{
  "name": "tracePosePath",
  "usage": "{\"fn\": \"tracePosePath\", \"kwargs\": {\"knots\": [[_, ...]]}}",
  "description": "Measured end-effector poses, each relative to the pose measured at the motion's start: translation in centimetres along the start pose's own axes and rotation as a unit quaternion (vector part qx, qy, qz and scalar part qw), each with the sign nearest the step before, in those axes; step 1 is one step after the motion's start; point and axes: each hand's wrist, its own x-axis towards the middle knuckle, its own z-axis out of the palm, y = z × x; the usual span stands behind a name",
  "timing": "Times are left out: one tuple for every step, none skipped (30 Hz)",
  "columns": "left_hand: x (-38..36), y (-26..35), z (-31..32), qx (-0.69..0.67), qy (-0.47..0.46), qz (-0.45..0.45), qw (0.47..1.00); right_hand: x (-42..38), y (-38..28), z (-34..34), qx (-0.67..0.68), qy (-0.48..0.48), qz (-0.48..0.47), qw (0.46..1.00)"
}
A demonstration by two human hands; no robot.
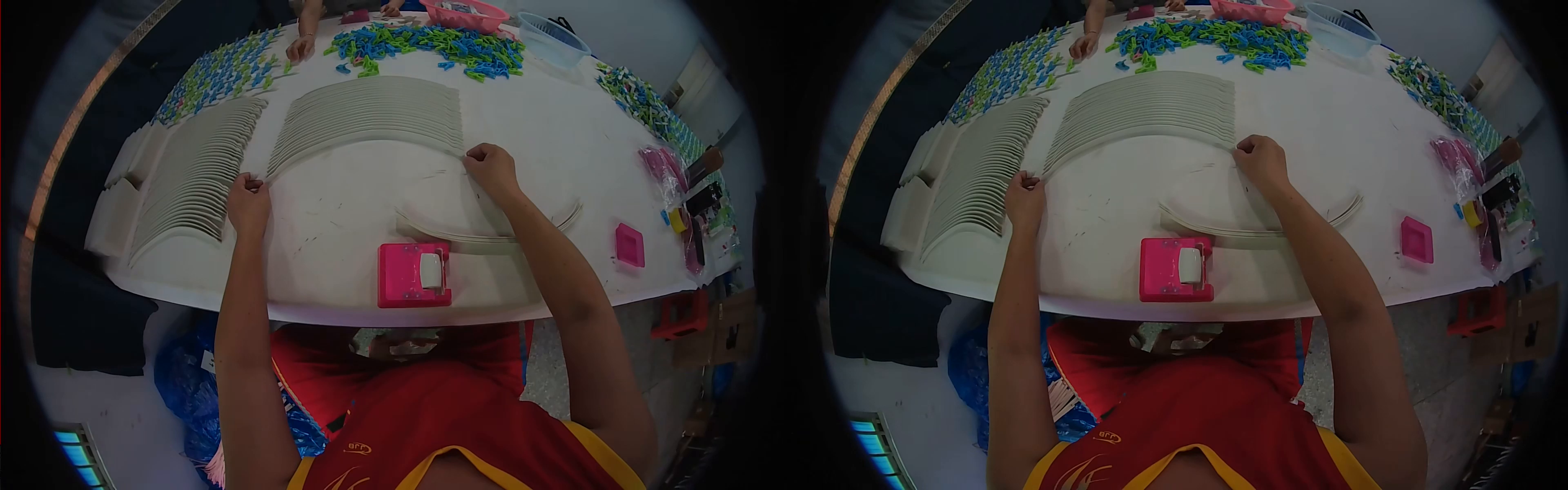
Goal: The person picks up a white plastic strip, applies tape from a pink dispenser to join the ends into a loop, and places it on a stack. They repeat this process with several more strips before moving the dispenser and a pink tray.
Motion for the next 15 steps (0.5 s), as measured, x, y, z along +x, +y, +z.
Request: {"fn": "tracePosePath", "kwargs": {"knots": [[-0.1, 0.1, -0.1, 0.005, 0.000, -0.001, 1.000, 0.0, 0.0, -0.1, 0.003, -0.006, -0.001, 1.000], [-0.1, 0.3, -0.2, 0.010, 0.000, -0.002, 1.000, 0.0, 0.1, -0.2, 0.003, -0.006, -0.001, 1.000], [-0.2, 0.3, -0.2, 0.010, 0.001, -0.002, 1.000, 0.1, 0.1, -0.4, 0.010, -0.024, 0.011, 1.000], [-0.2, 0.4, -0.2, 0.010, 0.001, -0.002, 1.000, 0.2, 0.2, -0.6, 0.016, -0.042, 0.024, 0.999], [-0.2, 0.4, -0.2, 0.009, 0.001, -0.003, 1.000, 0.1, 0.3, -0.9, 0.016, -0.042, 0.022, 0.999], [-0.3, 0.5, -0.3, 0.009, 0.003, -0.004, 1.000, -0.1, 0.6, -1.1, 0.038, -0.041, 0.018, 0.998], [-0.3, 0.7, -0.4, 0.006, -0.001, -0.007, 1.000, -0.5, 0.6, -1.5, 0.060, -0.040, 0.013, 0.997], [-0.4, 0.8, -0.4, 0.003, -0.003, -0.011, 1.000, -1.0, 0.8, -2.1, 0.061, -0.042, 0.009, 0.997], [-0.5, 0.9, -0.3, 0.005, 0.003, -0.016, 1.000, -1.8, 0.5, -3.2, 0.048, -0.041, 0.010, 0.998], [-0.6, 0.8, -0.1, 0.001, 0.009, -0.007, 1.000, -2.7, 0.1, -4.3, 0.036, -0.043, 0.009, 0.998], [-0.7, 0.7, -0.2, 0.000, 0.017, 0.000, 1.000, -3.9, -0.1, -5.3, 0.046, -0.040, -0.012, 0.998], [-0.7, 0.7, -0.4, 0.008, 0.029, -0.011, 0.999, -5.2, -0.1, -6.3, 0.058, -0.039, -0.033, 0.997], [-0.7, 1.0, -0.5, 0.013, 0.016, -0.016, 1.000, -6.5, 0.4, -7.2, 0.063, -0.038, -0.065, 0.995], [-0.6, 1.1, -0.6, 0.018, 0.002, -0.020, 1.000, -7.7, 0.9, -8.0, 0.068, -0.034, -0.095, 0.993], [-0.8, 1.4, -0.7, 0.023, 0.012, -0.029, 0.999, -8.9, 1.2, -8.6, 0.059, -0.031, -0.141, 0.988]]}}
